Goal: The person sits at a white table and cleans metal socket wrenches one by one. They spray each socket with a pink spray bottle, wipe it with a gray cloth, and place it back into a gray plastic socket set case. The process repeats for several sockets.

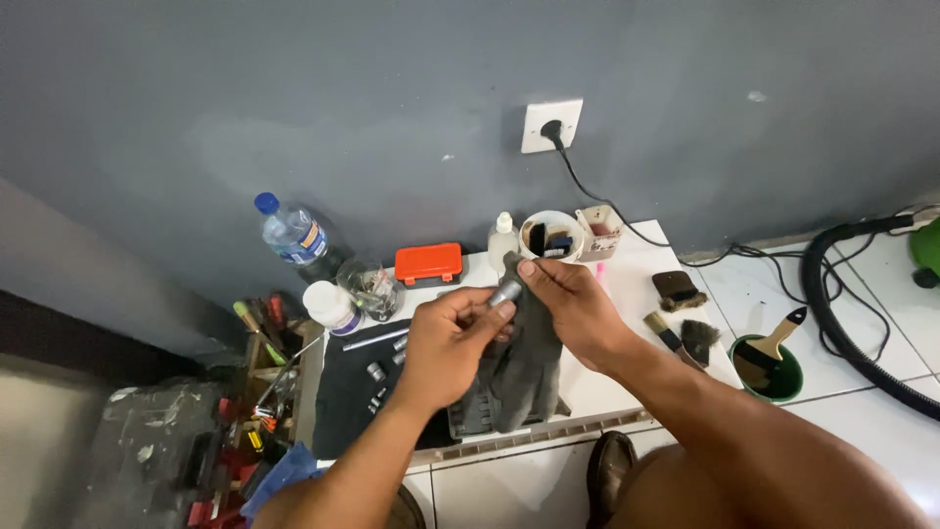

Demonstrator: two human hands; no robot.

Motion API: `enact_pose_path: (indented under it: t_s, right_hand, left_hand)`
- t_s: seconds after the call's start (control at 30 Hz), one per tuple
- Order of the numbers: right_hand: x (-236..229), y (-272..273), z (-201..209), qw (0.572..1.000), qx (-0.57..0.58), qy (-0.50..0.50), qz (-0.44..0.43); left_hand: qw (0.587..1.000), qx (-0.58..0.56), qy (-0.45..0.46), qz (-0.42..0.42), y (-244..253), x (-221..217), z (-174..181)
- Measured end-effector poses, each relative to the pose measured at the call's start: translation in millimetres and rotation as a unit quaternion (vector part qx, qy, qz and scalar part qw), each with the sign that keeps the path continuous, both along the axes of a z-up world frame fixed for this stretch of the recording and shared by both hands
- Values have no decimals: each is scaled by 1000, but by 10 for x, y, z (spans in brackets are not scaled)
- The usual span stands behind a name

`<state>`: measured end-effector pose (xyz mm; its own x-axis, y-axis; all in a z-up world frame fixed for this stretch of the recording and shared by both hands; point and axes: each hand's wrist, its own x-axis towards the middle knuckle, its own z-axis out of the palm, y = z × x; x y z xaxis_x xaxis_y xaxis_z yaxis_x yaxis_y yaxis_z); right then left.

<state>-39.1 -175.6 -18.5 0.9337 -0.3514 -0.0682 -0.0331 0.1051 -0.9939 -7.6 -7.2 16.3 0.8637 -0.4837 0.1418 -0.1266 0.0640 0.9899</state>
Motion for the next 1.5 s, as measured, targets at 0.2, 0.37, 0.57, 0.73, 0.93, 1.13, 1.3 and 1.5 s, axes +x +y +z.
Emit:
enact_pose_path:
  t_s: [0.2,0.37,0.57,0.73,0.93,1.13,1.3,1.5]
  right_hand:
    - [-329,160,541,970,-230,-47,65]
    - [-367,241,617,970,-223,-55,76]
    - [-322,120,389,956,-283,-43,65]
    - [-266,65,406,945,-312,-78,54]
    - [-207,-118,304,912,-405,2,74]
    - [-450,-263,827,859,-456,200,118]
    - [-576,-705,691,853,-466,227,62]
    - [-453,-1107,-29,802,-521,241,165]
  left_hand:
    - [998,-30,28,-48,24,204,-324]
    - [987,-22,38,-153,65,176,-314]
    - [947,-113,249,-168,-9,71,-378]
    - [918,-172,336,-124,-65,17,-305]
    - [937,-94,296,-157,-46,124,-408]
    - [954,9,225,-196,-101,176,-816]
    - [948,241,64,-199,-104,200,-615]
    - [909,369,21,-191,-210,314,-1424]
